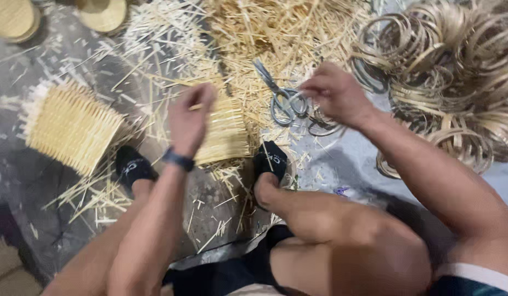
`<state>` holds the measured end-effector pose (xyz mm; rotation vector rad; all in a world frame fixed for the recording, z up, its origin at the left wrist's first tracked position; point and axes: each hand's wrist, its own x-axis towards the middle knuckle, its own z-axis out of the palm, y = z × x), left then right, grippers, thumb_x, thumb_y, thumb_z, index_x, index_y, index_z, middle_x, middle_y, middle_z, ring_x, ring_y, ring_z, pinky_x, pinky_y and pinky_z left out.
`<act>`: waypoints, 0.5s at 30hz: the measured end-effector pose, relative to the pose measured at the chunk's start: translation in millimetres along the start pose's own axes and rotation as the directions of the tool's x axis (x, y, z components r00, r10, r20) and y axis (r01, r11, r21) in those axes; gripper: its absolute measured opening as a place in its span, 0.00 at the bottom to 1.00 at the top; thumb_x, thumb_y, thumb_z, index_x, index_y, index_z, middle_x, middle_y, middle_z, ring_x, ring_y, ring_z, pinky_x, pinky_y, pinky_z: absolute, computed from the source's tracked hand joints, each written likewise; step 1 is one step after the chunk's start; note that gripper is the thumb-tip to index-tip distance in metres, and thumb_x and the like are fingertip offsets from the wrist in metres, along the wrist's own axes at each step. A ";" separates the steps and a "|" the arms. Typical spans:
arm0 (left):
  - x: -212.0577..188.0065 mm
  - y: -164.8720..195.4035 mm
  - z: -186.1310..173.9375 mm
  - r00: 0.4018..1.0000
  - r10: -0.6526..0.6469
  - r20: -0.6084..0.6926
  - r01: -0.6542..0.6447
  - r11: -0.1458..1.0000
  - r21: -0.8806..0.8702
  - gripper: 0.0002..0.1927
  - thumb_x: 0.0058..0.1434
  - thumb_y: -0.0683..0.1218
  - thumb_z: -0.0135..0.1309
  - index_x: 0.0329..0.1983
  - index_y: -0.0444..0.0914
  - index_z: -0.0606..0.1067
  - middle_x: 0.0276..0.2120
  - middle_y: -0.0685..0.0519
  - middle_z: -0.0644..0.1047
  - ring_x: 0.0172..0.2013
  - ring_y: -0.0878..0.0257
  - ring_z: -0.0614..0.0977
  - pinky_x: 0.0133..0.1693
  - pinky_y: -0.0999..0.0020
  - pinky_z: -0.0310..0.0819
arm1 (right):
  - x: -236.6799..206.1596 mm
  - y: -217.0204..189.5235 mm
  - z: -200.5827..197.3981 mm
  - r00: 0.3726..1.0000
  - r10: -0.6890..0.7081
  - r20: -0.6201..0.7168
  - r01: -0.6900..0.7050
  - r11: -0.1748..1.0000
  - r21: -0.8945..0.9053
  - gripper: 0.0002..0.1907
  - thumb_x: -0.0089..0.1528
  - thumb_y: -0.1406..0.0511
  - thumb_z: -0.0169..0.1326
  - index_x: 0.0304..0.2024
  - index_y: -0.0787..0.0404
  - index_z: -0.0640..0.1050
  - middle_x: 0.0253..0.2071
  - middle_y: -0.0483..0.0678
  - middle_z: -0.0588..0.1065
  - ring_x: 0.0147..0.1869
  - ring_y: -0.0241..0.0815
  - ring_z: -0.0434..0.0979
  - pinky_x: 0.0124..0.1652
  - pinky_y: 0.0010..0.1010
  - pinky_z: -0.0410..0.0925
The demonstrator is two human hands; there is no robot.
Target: The person sits on the floor and repeatedly places a circular bamboo ring over a square woven bamboo mat, then uses shears to trim the protruding bamboo strips flush with the ring. The trimmed mats are stacked nearby.
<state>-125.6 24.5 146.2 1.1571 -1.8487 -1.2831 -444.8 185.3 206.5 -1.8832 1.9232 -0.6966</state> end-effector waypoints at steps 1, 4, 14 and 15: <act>7.9 19.1 15.9 0.962 -0.166 0.217 0.216 0.949 -0.230 0.24 0.67 0.61 0.52 0.55 0.40 0.80 0.44 0.53 0.84 0.42 0.65 0.83 0.42 0.68 0.77 | 15.1 -30.2 -0.3 0.994 -0.111 0.015 0.111 0.994 0.019 0.06 0.63 0.64 0.63 0.41 0.58 0.83 0.38 0.50 0.74 0.42 0.47 0.76 0.40 0.37 0.72; 15.0 66.9 35.4 0.688 -0.421 0.591 0.696 0.613 -0.374 0.46 0.52 0.81 0.34 0.37 0.40 0.83 0.33 0.54 0.85 0.31 0.68 0.82 0.27 0.77 0.68 | 51.9 -107.3 -0.3 0.919 -0.392 0.043 0.391 0.920 0.042 0.08 0.60 0.66 0.64 0.41 0.61 0.81 0.38 0.50 0.74 0.42 0.49 0.75 0.39 0.38 0.70; -4.5 63.7 -29.4 0.652 -0.538 0.535 0.714 0.199 -0.671 0.39 0.54 0.86 0.32 0.11 0.51 0.57 0.11 0.65 0.55 0.11 0.71 0.53 0.16 0.72 0.38 | 100.3 -192.0 53.7 0.847 -0.532 -0.006 0.513 0.819 -0.258 0.07 0.56 0.71 0.59 0.36 0.59 0.79 0.32 0.47 0.68 0.39 0.46 0.72 0.35 0.37 0.69; -2.9 58.9 -32.6 0.669 -0.523 0.527 0.698 0.199 -0.688 0.39 0.54 0.85 0.32 0.12 0.51 0.57 0.11 0.65 0.55 0.12 0.71 0.53 0.16 0.72 0.38 | 104.1 -190.4 59.0 0.852 -0.523 -0.019 0.503 0.828 -0.249 0.06 0.57 0.71 0.60 0.38 0.58 0.80 0.32 0.47 0.68 0.39 0.46 0.72 0.34 0.36 0.68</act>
